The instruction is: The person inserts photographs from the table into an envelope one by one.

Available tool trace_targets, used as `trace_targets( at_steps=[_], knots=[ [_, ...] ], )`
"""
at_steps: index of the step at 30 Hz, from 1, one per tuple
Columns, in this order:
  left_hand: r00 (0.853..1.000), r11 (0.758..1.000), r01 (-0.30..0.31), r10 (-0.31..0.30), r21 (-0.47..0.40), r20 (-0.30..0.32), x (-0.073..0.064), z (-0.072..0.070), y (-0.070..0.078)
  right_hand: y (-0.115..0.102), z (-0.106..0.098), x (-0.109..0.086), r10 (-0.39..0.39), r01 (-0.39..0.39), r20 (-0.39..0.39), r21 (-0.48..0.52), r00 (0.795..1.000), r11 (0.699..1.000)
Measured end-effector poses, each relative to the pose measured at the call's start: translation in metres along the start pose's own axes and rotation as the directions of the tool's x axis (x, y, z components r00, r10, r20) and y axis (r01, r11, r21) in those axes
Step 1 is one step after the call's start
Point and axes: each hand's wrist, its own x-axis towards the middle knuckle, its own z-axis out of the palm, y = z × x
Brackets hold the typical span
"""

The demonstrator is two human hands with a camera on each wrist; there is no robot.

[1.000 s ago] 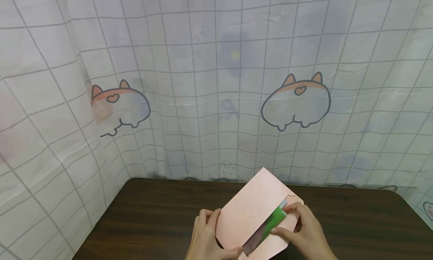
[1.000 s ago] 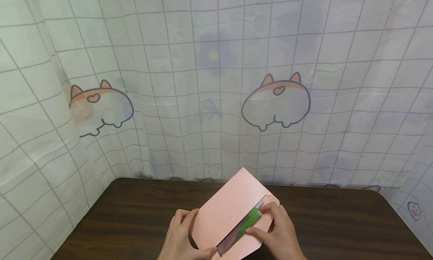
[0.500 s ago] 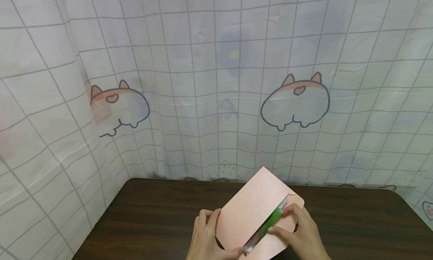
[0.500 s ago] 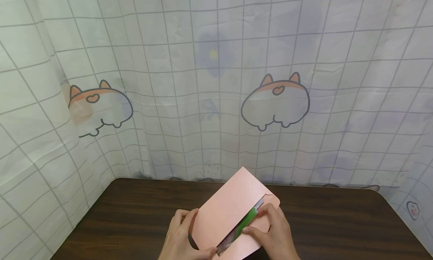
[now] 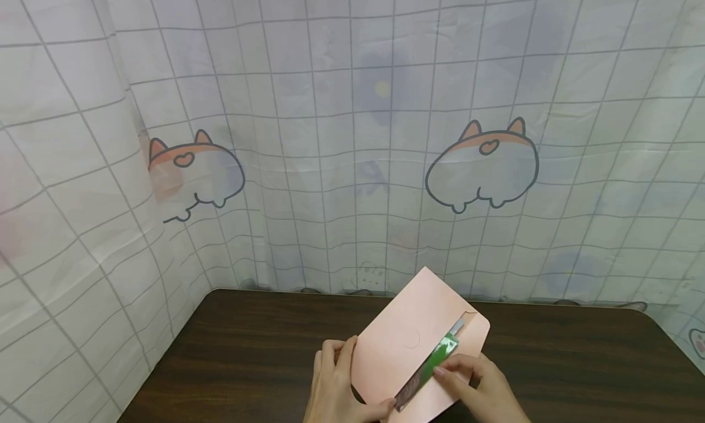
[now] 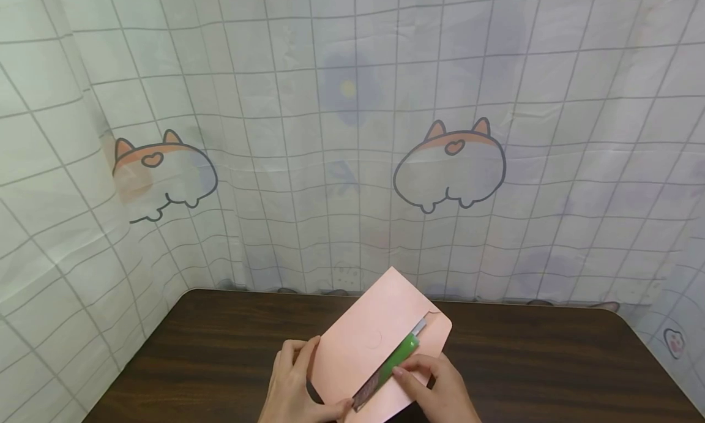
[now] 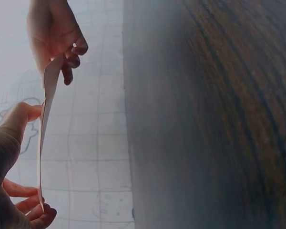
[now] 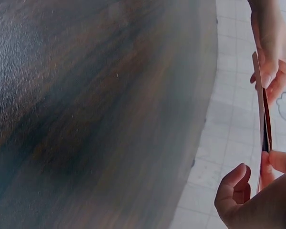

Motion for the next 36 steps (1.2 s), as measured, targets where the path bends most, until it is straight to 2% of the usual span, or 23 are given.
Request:
trace_targets(
  at_steps=[4,9,13,22,26,30,36],
  knots=[
    [1.0,1.0,0.008,-0.008,0.0,-0.002,-0.001,0.0,0.0,0.003,-0.002,0.003,-0.057,0.049,0.106,0.083,0.993,0.995],
    [1.0,1.0,0.0,0.0,-0.006,-0.016,-0.001,0.002,0.0,0.001,-0.002,0.004,0.041,-0.067,0.162,0.159,0.986,0.985],
    [0.998,1.0,-0.011,0.011,-0.005,-0.057,-0.002,0.004,0.001,-0.005,0.001,0.004,0.131,-0.151,0.131,0.16,0.983,0.976],
    [0.993,1.0,-0.014,0.014,0.008,-0.113,-0.004,0.008,0.003,-0.02,0.009,0.004,0.218,-0.225,0.062,0.16,0.974,0.961],
    [0.989,1.0,-0.024,0.026,0.019,-0.144,-0.004,0.009,0.003,-0.026,0.014,0.006,0.244,-0.242,0.0,0.148,0.97,0.959],
    [0.986,0.999,-0.034,0.037,0.02,-0.161,-0.004,0.01,0.002,-0.028,0.017,0.008,0.25,-0.245,-0.052,0.089,0.967,0.965],
    [0.988,0.999,-0.027,0.029,0.018,-0.152,-0.002,0.008,0.004,-0.028,0.015,0.009,0.205,-0.205,-0.092,0.006,0.974,0.979]
  ],
)
